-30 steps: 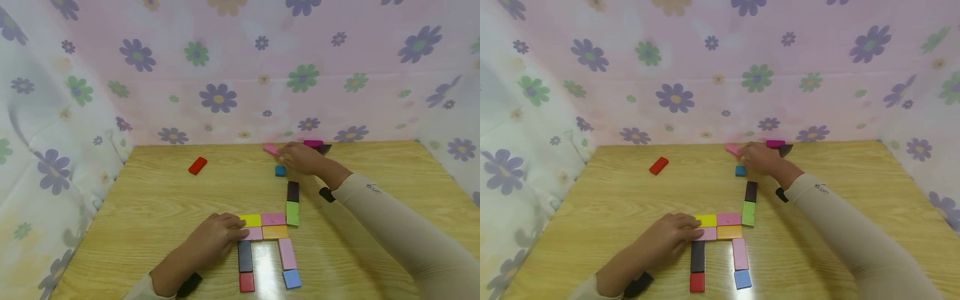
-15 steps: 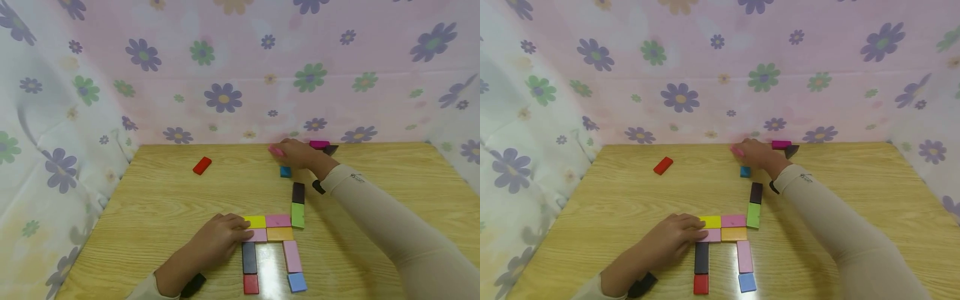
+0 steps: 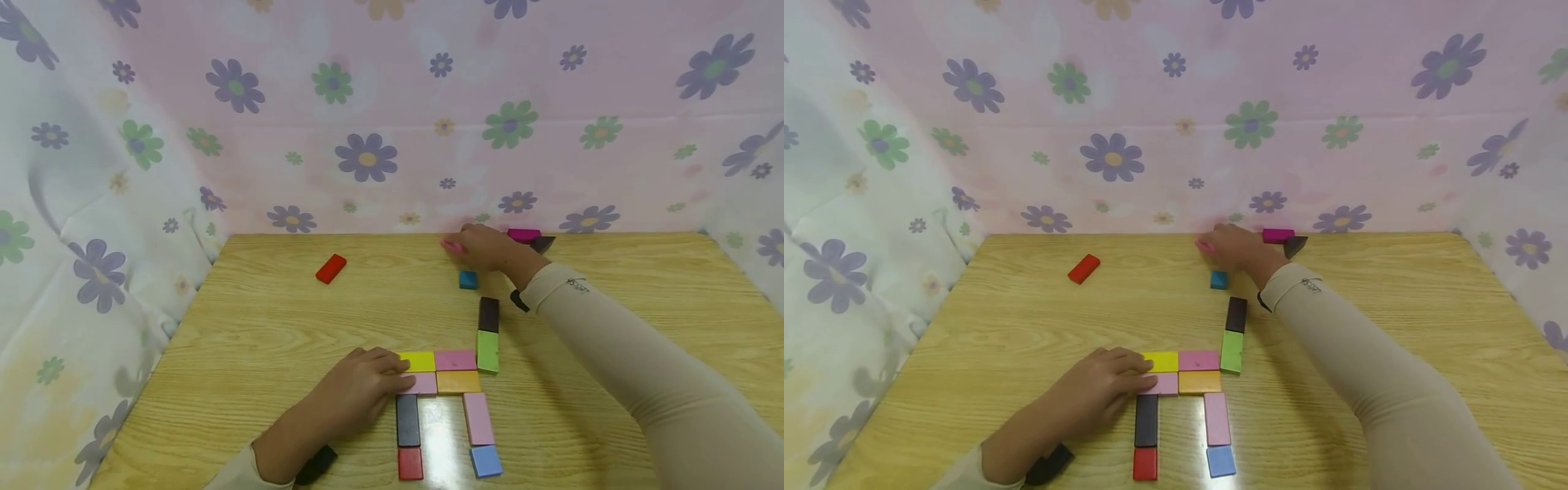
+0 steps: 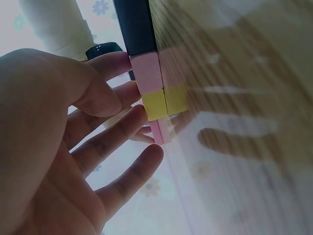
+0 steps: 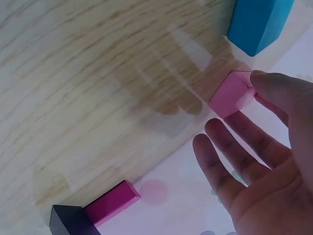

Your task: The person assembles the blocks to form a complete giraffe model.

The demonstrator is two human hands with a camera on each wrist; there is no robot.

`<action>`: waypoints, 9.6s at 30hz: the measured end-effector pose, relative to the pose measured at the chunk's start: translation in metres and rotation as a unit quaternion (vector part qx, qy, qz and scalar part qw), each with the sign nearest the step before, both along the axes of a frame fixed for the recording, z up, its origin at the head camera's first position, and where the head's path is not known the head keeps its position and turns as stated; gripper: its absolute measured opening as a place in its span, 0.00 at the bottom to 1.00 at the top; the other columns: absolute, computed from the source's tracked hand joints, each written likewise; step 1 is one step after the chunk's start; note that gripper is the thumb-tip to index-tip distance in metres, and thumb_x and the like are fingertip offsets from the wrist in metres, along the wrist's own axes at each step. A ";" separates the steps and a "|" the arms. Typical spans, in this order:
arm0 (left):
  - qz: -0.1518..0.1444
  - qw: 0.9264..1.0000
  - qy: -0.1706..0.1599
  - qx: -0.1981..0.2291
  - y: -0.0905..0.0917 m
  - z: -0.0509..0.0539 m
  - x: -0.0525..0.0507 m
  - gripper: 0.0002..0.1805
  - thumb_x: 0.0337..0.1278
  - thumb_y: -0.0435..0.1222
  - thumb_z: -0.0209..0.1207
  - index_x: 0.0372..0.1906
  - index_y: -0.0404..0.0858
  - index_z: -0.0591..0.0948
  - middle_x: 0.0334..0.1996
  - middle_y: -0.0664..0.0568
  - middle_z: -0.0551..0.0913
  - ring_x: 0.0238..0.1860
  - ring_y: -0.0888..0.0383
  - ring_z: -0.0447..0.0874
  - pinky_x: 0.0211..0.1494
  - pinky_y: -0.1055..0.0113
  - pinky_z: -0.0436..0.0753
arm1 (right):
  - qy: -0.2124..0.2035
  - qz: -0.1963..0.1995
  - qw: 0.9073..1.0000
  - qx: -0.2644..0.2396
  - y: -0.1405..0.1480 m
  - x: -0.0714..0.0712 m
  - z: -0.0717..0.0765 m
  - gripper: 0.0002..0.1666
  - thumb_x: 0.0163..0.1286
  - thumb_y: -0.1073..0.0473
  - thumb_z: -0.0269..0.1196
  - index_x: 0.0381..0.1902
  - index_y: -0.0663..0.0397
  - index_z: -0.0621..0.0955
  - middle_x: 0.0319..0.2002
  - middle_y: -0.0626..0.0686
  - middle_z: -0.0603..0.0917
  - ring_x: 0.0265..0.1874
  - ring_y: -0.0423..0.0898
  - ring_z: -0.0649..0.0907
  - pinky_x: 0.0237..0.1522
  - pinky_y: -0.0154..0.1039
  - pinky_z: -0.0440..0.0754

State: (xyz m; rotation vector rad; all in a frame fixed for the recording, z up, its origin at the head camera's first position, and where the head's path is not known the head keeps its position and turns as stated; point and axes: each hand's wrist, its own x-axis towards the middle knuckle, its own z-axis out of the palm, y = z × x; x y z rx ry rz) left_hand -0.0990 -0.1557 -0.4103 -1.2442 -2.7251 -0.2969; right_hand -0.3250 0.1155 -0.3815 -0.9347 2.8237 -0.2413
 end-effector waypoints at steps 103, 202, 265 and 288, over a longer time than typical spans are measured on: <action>0.015 0.999 -0.041 -0.017 0.000 0.001 0.002 0.15 0.70 0.38 0.57 0.56 0.52 0.86 0.56 0.58 0.85 0.58 0.58 0.81 0.59 0.58 0.80 | 0.069 -0.169 0.979 -0.086 0.083 0.022 -0.009 0.19 0.71 0.63 0.59 0.55 0.70 0.79 0.51 0.72 0.80 0.49 0.66 0.79 0.52 0.62 0.80; 0.011 0.999 -0.032 -0.008 0.001 0.003 0.002 0.14 0.70 0.39 0.58 0.54 0.53 0.87 0.54 0.58 0.85 0.57 0.58 0.81 0.56 0.59 0.81 | 0.042 -0.022 0.992 -0.114 0.036 0.055 -0.016 0.25 0.67 0.53 0.69 0.58 0.60 0.83 0.50 0.60 0.83 0.46 0.54 0.78 0.41 0.48 0.79; 0.008 1.000 -0.007 0.006 0.000 -0.001 0.001 0.13 0.69 0.39 0.59 0.53 0.54 0.87 0.53 0.59 0.85 0.57 0.59 0.81 0.54 0.58 0.81 | 0.033 -0.153 0.978 -0.140 0.083 0.002 -0.005 0.18 0.73 0.62 0.62 0.56 0.66 0.82 0.49 0.66 0.85 0.45 0.61 0.84 0.47 0.56 0.84; 0.006 1.000 -0.001 0.006 0.001 0.001 0.001 0.14 0.68 0.38 0.59 0.53 0.54 0.87 0.52 0.59 0.86 0.57 0.59 0.82 0.54 0.59 0.82 | -0.005 -0.149 0.984 -0.097 0.085 -0.014 -0.015 0.20 0.75 0.63 0.57 0.60 0.67 0.80 0.52 0.69 0.84 0.48 0.61 0.83 0.48 0.53 0.82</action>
